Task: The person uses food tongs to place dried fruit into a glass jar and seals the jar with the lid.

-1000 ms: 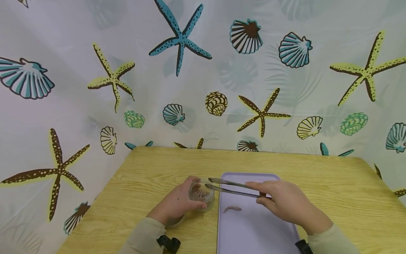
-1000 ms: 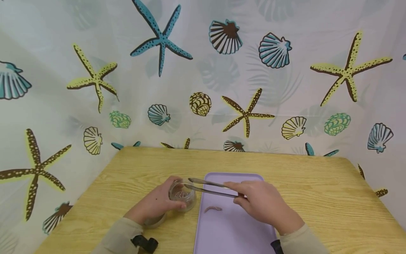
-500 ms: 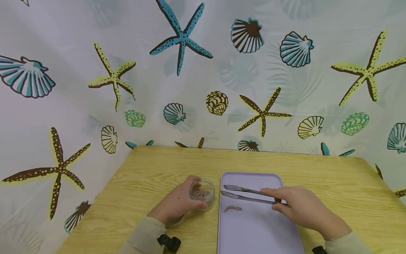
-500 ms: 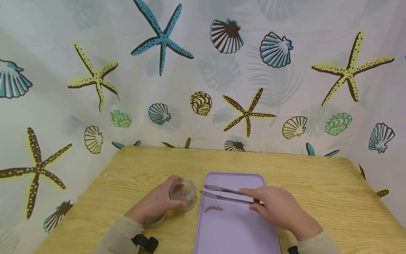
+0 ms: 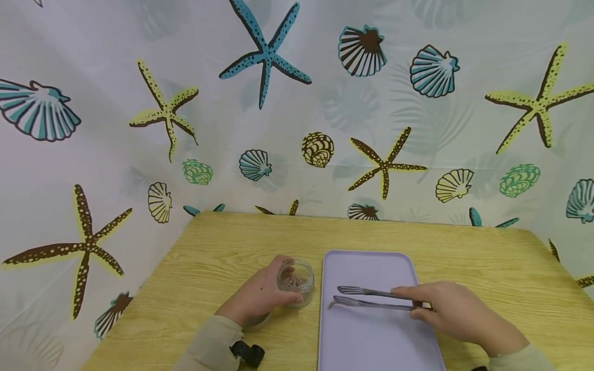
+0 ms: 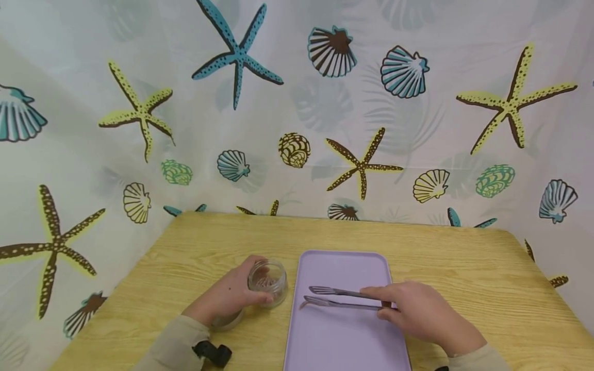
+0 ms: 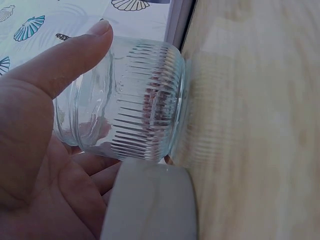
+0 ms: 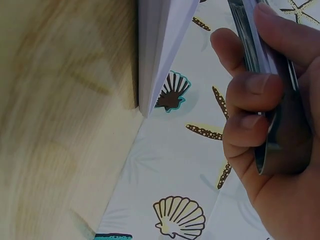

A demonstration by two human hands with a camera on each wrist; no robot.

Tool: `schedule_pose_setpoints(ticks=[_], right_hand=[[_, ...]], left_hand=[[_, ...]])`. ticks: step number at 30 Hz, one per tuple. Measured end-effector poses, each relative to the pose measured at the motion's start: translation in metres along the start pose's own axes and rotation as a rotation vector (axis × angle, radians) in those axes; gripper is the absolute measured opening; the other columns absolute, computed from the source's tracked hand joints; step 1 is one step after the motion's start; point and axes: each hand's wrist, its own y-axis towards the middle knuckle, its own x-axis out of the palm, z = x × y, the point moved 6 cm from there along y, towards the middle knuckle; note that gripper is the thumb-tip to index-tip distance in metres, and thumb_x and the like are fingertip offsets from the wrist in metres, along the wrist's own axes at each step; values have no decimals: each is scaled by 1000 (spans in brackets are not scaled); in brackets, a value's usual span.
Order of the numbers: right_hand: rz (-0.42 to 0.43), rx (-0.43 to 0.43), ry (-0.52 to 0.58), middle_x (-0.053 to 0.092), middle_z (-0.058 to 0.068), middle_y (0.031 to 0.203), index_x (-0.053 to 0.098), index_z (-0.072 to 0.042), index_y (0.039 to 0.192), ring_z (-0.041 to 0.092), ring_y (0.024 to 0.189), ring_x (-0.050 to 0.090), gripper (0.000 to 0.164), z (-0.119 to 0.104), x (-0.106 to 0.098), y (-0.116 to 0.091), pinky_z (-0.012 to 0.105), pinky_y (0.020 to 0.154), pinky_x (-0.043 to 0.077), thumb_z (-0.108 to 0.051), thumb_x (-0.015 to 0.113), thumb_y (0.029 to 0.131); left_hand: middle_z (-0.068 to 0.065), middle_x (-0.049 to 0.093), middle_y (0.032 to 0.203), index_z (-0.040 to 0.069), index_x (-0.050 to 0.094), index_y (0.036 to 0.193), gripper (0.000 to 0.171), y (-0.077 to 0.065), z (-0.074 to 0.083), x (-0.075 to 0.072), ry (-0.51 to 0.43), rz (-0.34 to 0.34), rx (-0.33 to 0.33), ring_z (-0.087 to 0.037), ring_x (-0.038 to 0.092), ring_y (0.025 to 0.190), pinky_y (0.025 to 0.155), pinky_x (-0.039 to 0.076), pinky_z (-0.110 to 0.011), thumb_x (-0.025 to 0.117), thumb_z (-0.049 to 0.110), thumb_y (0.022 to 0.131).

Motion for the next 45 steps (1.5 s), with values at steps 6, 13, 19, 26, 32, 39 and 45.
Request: schedule_pose_setpoints(ticks=[6, 13, 19, 26, 32, 39, 45], right_hand=[[-27, 17, -17, 62, -27, 91, 64, -33, 138, -3, 77, 52, 49, 3, 5, 0, 29, 66, 46, -27, 76, 91], [-5, 25, -61, 72, -12, 115, 66, -35, 136, -4, 84, 57, 49, 2, 6, 0, 29, 67, 48, -26, 77, 90], [10, 29, -84, 71, -10, 121, 67, -36, 134, -5, 84, 57, 47, 1, 6, 0, 28, 64, 46, -25, 78, 89], [20, 37, -70, 72, -16, 109, 67, -38, 133, -3, 74, 52, 46, 1, 3, 0, 26, 61, 43, -25, 77, 90], [50, 36, -57, 71, -18, 106, 66, -38, 134, -1, 73, 50, 46, -1, -2, 1, 26, 62, 42, -25, 76, 91], [68, 43, -41, 70, -18, 105, 66, -37, 135, -1, 70, 50, 46, -3, -6, 5, 25, 61, 41, -25, 76, 92], [98, 26, -9, 69, -20, 101, 65, -38, 135, -1, 65, 48, 46, -8, -10, 8, 24, 59, 41, -25, 75, 93]], left_hand=[[-10, 54, 142, 19, 37, 152, 96, 0, -1, -1, 3, 2, 3, -26, 55, 123, 104, 42, -54, 86, 53, 76], [-11, 54, 143, 20, 38, 151, 97, 0, -1, -1, 1, 7, -6, -27, 54, 124, 103, 42, -56, 86, 55, 75], [-10, 54, 142, 18, 38, 152, 96, 0, 0, -1, -11, 0, 2, -27, 54, 124, 102, 43, -56, 86, 53, 76], [-12, 53, 143, 17, 37, 152, 97, 0, 0, -1, -12, -6, 8, -27, 54, 124, 103, 42, -56, 86, 53, 77], [-11, 53, 144, 15, 37, 152, 97, 0, 0, -1, -21, -8, 17, -27, 54, 126, 103, 42, -55, 85, 53, 77], [-10, 54, 143, 15, 37, 152, 98, 0, 0, -1, -24, -4, 13, -27, 54, 126, 104, 42, -54, 86, 54, 76], [-8, 55, 142, 16, 37, 152, 97, 0, 0, -1, -18, -1, 5, -25, 54, 124, 104, 42, -53, 86, 53, 76]])
